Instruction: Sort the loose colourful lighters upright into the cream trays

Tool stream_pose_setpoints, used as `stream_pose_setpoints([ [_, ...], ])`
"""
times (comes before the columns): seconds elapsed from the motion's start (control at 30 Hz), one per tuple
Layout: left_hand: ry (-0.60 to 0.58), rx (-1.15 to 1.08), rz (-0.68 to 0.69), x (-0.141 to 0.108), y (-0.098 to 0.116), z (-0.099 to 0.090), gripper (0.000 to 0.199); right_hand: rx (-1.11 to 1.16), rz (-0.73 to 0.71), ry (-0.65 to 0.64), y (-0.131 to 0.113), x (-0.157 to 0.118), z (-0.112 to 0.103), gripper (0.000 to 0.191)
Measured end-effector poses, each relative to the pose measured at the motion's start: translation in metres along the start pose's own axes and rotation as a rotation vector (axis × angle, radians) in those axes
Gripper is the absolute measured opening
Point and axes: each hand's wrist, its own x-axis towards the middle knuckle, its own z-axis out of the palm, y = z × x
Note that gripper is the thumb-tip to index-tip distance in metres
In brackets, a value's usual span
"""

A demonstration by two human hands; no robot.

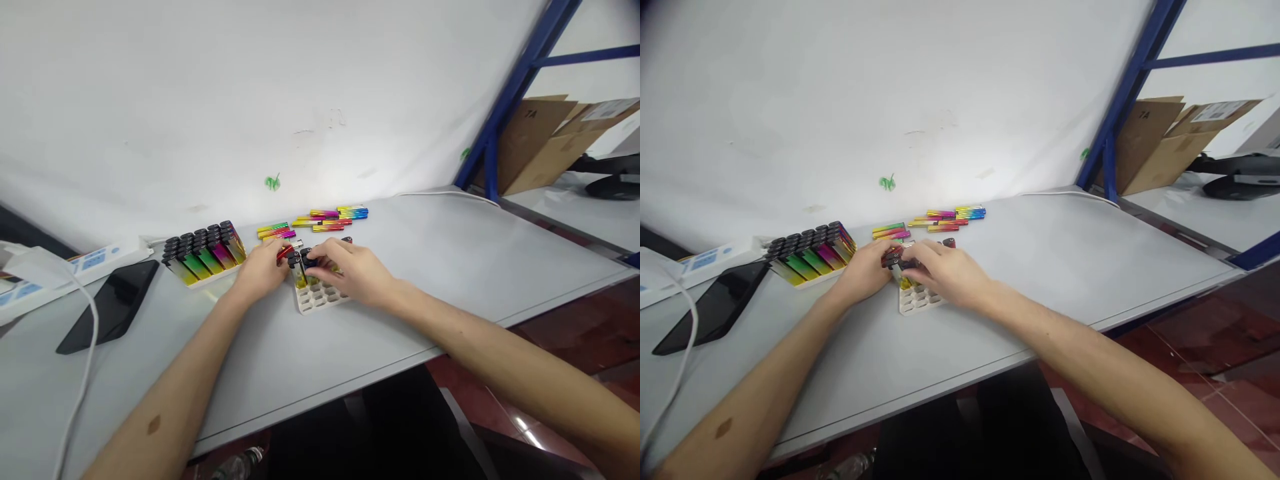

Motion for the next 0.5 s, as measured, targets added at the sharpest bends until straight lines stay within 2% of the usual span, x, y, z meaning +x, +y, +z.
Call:
stream_pose_setpoints([
  [0.3,0.103,-0.244,-0.028,-0.0024,0.0016,-0.0013,0.041,0.128,0.085,-0.020,0.0058,0.0017,-0.0017,0.012],
  [0.4,0.141,-0.301,-0.020,-0.0020,0.0026,-0.0004,0.041,0.063,0.030,-0.025,0.0048,0.0017,-0.0011,0.009],
  [0.5,0.169,-0.355,-0.033,-0.0006,0.0024,0.0018,0.043,-0.026,-0.029,0.050,0.0037,0.0028,-0.0025,0.013],
])
